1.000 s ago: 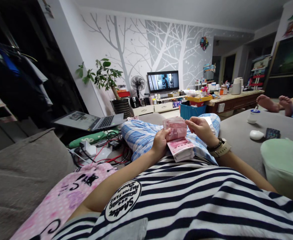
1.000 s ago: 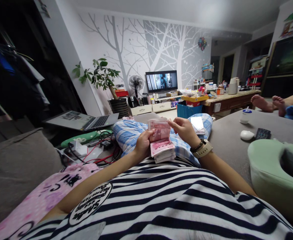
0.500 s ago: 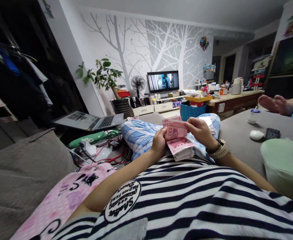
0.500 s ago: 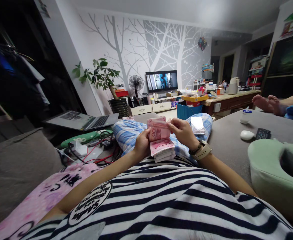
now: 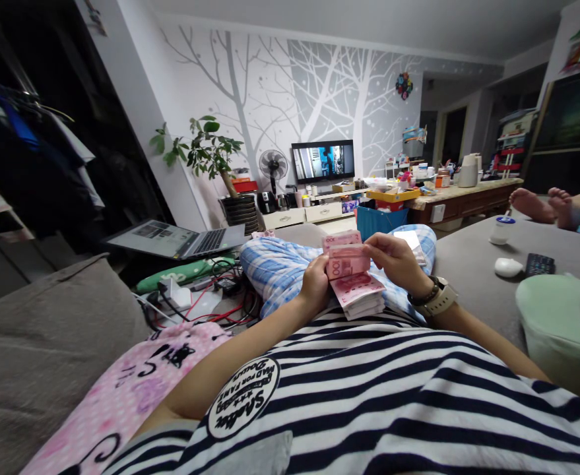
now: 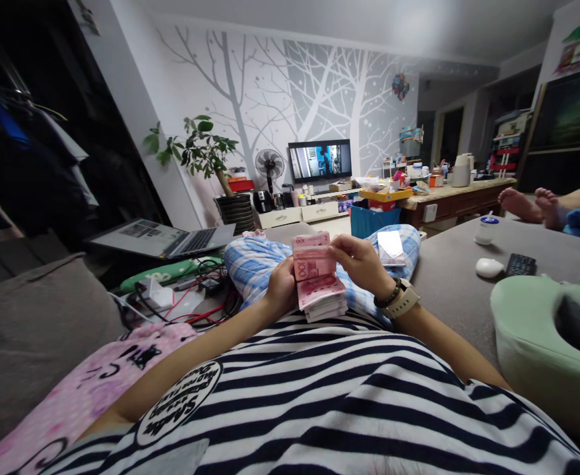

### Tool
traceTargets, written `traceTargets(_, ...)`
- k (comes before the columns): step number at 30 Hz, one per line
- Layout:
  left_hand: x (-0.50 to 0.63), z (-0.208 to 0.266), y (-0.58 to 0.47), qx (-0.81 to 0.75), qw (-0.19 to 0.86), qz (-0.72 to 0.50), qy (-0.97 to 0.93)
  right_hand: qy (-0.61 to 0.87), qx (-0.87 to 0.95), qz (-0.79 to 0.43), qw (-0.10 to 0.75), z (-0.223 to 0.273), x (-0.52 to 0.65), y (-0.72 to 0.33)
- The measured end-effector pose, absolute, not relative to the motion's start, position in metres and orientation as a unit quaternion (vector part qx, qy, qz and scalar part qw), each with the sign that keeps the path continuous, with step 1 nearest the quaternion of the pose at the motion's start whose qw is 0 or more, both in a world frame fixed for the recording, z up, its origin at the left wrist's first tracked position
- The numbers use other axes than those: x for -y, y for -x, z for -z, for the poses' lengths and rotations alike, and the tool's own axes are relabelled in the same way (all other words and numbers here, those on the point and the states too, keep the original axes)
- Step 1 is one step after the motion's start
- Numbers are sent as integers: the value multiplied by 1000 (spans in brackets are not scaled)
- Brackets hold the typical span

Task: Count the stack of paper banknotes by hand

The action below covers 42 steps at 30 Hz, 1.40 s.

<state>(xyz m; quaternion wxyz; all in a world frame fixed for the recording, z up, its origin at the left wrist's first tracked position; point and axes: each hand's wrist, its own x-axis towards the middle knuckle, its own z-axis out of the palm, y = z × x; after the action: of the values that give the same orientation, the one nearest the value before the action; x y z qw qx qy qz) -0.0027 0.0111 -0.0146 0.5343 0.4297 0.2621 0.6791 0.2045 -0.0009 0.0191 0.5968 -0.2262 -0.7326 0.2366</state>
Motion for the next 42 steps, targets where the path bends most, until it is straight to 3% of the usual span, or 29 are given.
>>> traceTargets(12,-12,15,2,-284,513,-669,-457,218,737,-240,594,-19,1,-204)
traceTargets(17,-6,13,5,-321,431,-677,-502,211,733,-240,601,-17,-2,-203)
traceTargets(42,-20,22,5,-261,527,-662,-465,194,731,-323,569,-26,4,-208)
